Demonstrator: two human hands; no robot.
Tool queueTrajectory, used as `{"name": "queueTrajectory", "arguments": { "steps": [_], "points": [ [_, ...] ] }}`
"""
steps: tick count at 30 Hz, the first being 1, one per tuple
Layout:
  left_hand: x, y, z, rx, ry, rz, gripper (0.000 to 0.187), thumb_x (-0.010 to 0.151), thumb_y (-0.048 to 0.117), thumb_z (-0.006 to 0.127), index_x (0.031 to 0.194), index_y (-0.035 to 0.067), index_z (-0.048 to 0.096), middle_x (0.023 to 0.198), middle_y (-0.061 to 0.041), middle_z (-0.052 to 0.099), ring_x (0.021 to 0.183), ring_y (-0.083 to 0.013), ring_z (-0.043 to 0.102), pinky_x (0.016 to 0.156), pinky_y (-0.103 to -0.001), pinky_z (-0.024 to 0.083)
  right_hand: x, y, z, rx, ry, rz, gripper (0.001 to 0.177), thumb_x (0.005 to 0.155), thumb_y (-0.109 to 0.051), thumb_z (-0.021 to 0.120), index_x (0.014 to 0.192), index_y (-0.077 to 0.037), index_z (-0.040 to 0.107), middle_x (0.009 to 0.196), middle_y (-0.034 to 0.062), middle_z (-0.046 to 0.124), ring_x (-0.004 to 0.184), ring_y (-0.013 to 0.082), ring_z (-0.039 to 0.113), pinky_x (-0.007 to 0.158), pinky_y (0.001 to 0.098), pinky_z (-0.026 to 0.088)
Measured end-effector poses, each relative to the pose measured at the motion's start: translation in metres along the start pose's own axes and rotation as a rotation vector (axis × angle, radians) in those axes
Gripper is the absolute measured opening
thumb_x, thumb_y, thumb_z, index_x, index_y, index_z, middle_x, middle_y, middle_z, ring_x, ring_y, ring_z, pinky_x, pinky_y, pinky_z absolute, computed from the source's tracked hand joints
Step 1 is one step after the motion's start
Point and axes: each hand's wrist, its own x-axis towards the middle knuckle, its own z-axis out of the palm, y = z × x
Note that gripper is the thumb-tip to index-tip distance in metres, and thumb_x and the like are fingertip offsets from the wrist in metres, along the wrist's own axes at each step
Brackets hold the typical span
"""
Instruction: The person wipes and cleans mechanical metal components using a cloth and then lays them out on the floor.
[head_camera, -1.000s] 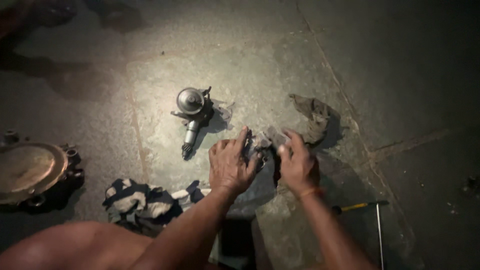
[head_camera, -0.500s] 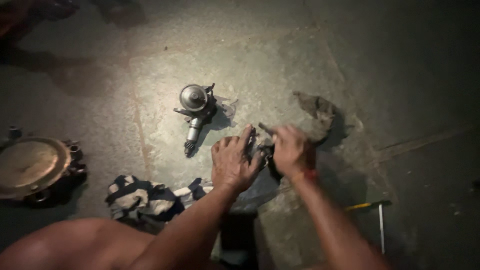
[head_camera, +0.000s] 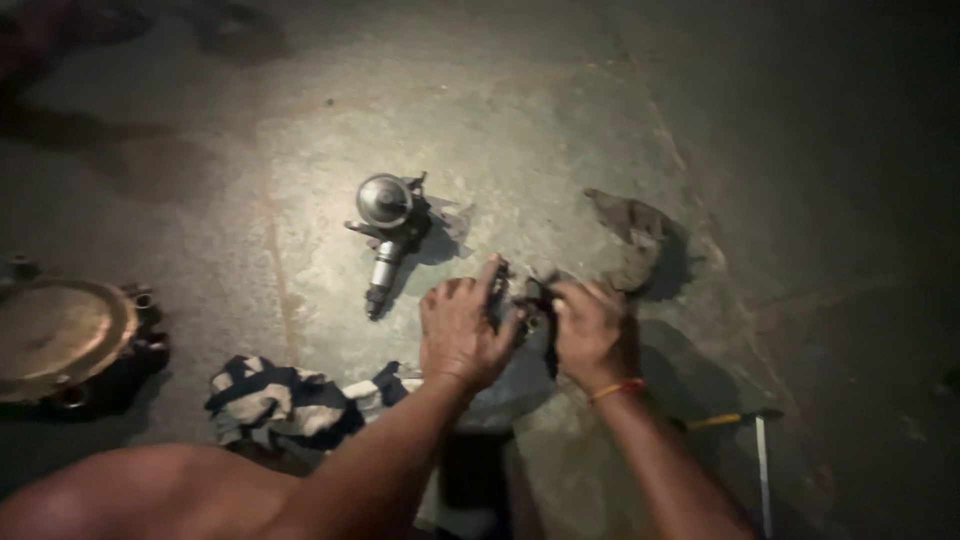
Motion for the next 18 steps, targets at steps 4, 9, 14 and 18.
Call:
{"name": "queueTrajectory", "arguments": {
  "steps": [4, 9, 14, 18],
  "points": [
    [-0.008, 0.002, 0.0, -0.036, -0.002, -0.007, 0.078, 0.089, 0.048, 0.065, 0.154, 0.013, 0.044, 0.119, -0.014, 0.065, 0.121, -0.0348, 0.052, 0.108, -0.051, 0.032, 0.017, 0.006, 0.014, -0.001, -0.027, 0.007, 0.016, 0.087, -0.009, 0.067, 0.101, -0.01, 0.074, 0.095, 0.0162, 0.068, 0.094, 0.0428, 0.063, 0.083, 0.051, 0.05],
    [0.0, 0.006, -0.012, -0.052, -0.071, -0.058, 0.078, 0.086, 0.051, 0.066, 0.151, 0.013, 0.045, 0.117, -0.013, 0.066, 0.121, -0.0328, 0.052, 0.107, -0.05, 0.032, 0.02, 0.006, 0.014, 0.013, -0.015, -0.055, 0.016, 0.087, -0.007, 0.066, 0.101, -0.009, 0.072, 0.097, 0.0158, 0.068, 0.094, 0.0422, 0.063, 0.083, 0.0512, 0.05],
    [-0.004, 0.001, -0.006, 0.012, -0.033, -0.028, 0.078, 0.084, 0.047, 0.067, 0.151, 0.012, 0.046, 0.118, -0.015, 0.066, 0.12, -0.0358, 0.052, 0.106, -0.052, 0.032, 0.008, -0.004, 0.003, 0.025, -0.02, -0.059, 0.022, 0.085, -0.005, 0.066, 0.105, -0.009, 0.072, 0.096, 0.0164, 0.068, 0.095, 0.0419, 0.063, 0.081, 0.0503, 0.051],
    [-0.001, 0.006, -0.005, -0.007, -0.028, -0.024, 0.078, 0.085, 0.048, 0.068, 0.15, 0.01, 0.046, 0.119, -0.015, 0.066, 0.12, -0.037, 0.052, 0.106, -0.053, 0.032, 0.027, -0.006, 0.011, -0.076, -0.043, -0.014, 0.017, 0.082, -0.006, 0.067, 0.097, -0.011, 0.073, 0.095, 0.0147, 0.07, 0.094, 0.0414, 0.065, 0.079, 0.0505, 0.052]
  ]
}}
